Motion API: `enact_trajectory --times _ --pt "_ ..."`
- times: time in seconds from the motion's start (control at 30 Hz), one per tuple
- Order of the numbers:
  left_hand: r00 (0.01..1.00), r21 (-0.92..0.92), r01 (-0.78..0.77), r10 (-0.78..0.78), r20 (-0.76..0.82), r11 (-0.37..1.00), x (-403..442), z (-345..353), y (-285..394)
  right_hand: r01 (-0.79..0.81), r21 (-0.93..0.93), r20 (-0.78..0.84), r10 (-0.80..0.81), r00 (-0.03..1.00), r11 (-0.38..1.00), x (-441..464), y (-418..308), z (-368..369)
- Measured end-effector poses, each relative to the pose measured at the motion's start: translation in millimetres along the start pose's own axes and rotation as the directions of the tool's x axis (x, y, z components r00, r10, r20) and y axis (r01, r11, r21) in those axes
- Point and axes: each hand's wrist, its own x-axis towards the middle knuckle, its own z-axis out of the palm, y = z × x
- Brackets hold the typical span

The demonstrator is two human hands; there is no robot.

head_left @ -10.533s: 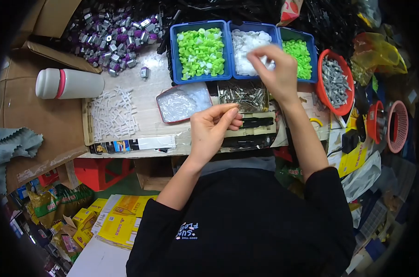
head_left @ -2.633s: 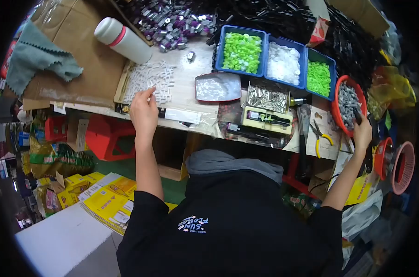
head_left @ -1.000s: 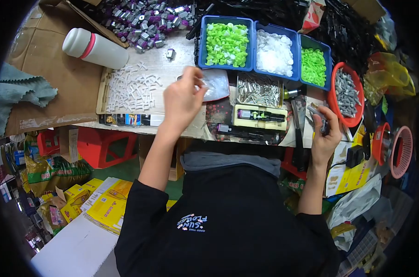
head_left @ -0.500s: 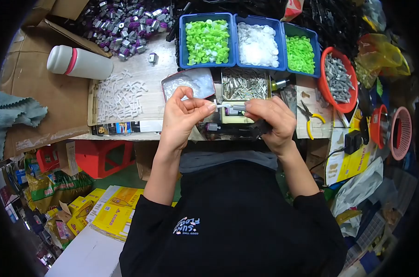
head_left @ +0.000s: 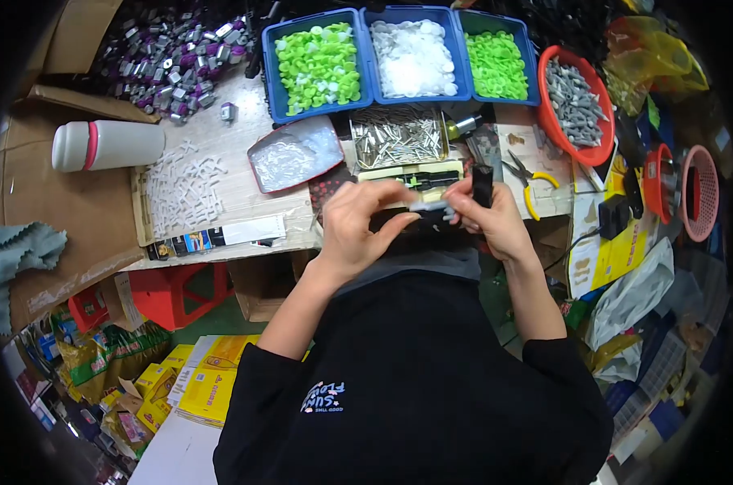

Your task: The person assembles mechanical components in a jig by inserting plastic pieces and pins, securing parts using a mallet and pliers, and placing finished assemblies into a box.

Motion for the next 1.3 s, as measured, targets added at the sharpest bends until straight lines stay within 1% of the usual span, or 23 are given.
enact_trajectory --times 0.03,0.07,0.1,0.17,0.2,0.33,0.4,0.43,0.5,0.53,0.6,0.63,0.7,0.73,0.83,0.9,0.93,1.0,1.13,1.17,1.2,1.23,1.3 --pt "1.0 0.058 -0.001 0.002 -0.011 0.998 2 0 1 0.108 -0.046 -0.087 -0.111 0.99 0.993 1 3 1" --pt "0.997 0.089 0.077 -0.076 -0.018 0.993 -3 0 -3 0.209 -0.102 -0.167 -0.224 0.96 0.973 4 4 1" --pt "0.997 0.086 0.077 -0.076 -0.013 0.993 -4 -1 -7 0.224 -0.162 -0.173 -0.251 0.952 0.961 6 1 -3" --pt "0.999 0.295 -0.004 -0.01 0.046 0.956 -4 -4 -13 0.222 -0.22 -0.171 -0.262 0.95 0.95 14 3 -10" --pt "0.998 0.309 -0.052 0.039 0.048 0.95 -1 -4 -11 0.221 -0.279 -0.164 -0.273 0.948 0.935 19 4 -12" --pt "0.997 0.345 -0.052 0.032 0.064 0.937 3 -2 -7 0.101 -0.297 -0.184 -0.161 0.97 0.95 26 -6 -10" --pt "0.99 0.424 -0.132 0.095 0.107 0.896 3 -1 -6 0.019 -0.23 -0.131 -0.05 0.99 0.973 29 -12 -7" --pt "0.989 0.423 -0.133 0.096 0.109 0.896 5 -1 -5 0.019 -0.228 -0.133 -0.05 0.99 0.973 30 -14 -7" --pt "0.997 0.353 -0.038 0.01 0.082 0.935 10 -3 -1 -0.02 -0.244 -0.147 -0.017 0.989 0.969 33 -15 -7" --pt "0.997 0.354 -0.036 0.008 0.081 0.935 12 -3 -1 -0.021 -0.245 -0.146 -0.016 0.989 0.969 33 -15 -7" --pt "0.984 0.336 0.075 -0.125 0.13 0.939 21 -2 -2 0.001 -0.261 -0.126 -0.036 0.991 0.965 34 -15 -8" --pt "0.984 0.334 0.077 -0.126 0.129 0.939 27 -3 0 0.0 -0.262 -0.126 -0.034 0.991 0.965 34 -14 -7" --pt "0.931 0.38 0.179 -0.281 0.234 0.908 37 -3 6 -0.006 -0.256 -0.13 -0.028 0.991 0.967 34 -14 -8" --pt "0.932 0.38 0.178 -0.28 0.232 0.908 37 -2 7 -0.004 -0.257 -0.129 -0.03 0.991 0.966 34 -15 -7" --pt "0.95 0.418 0.093 -0.206 0.235 0.904 33 1 3 0.018 -0.228 -0.128 -0.049 0.991 0.973 33 -14 -6" --pt "0.98 0.365 -0.013 -0.061 0.188 0.931 25 2 -3 0.043 -0.246 -0.092 -0.068 0.993 0.968 35 -10 -4" --pt "0.98 0.365 -0.014 -0.06 0.191 0.931 23 3 -4 0.042 -0.244 -0.094 -0.067 0.993 0.969 35 -10 -3" --pt "0.976 0.426 -0.112 0.018 0.218 0.898 18 3 -5 0.07 -0.268 -0.091 -0.098 0.991 0.961 35 -10 -1" --pt "0.972 0.486 -0.159 0.049 0.231 0.859 19 5 -4 0.134 -0.31 -0.083 -0.168 0.982 0.941 32 -4 0" --pt "0.97 0.492 -0.178 0.068 0.232 0.852 19 5 -3 0.252 -0.547 -0.127 -0.377 0.917 0.798 29 -3 3" --pt "0.968 0.498 -0.195 0.086 0.234 0.845 19 5 -3 0.31 -0.749 -0.111 -0.573 0.812 0.585 27 -2 5" --pt "0.969 0.498 -0.193 0.083 0.234 0.845 19 5 -3 0.309 -0.749 -0.11 -0.571 0.814 0.586 27 -1 5" --pt "0.966 0.513 -0.206 0.09 0.242 0.833 19 6 -2 0.243 -0.841 -0.101 -0.581 0.808 0.483 26 0 2"
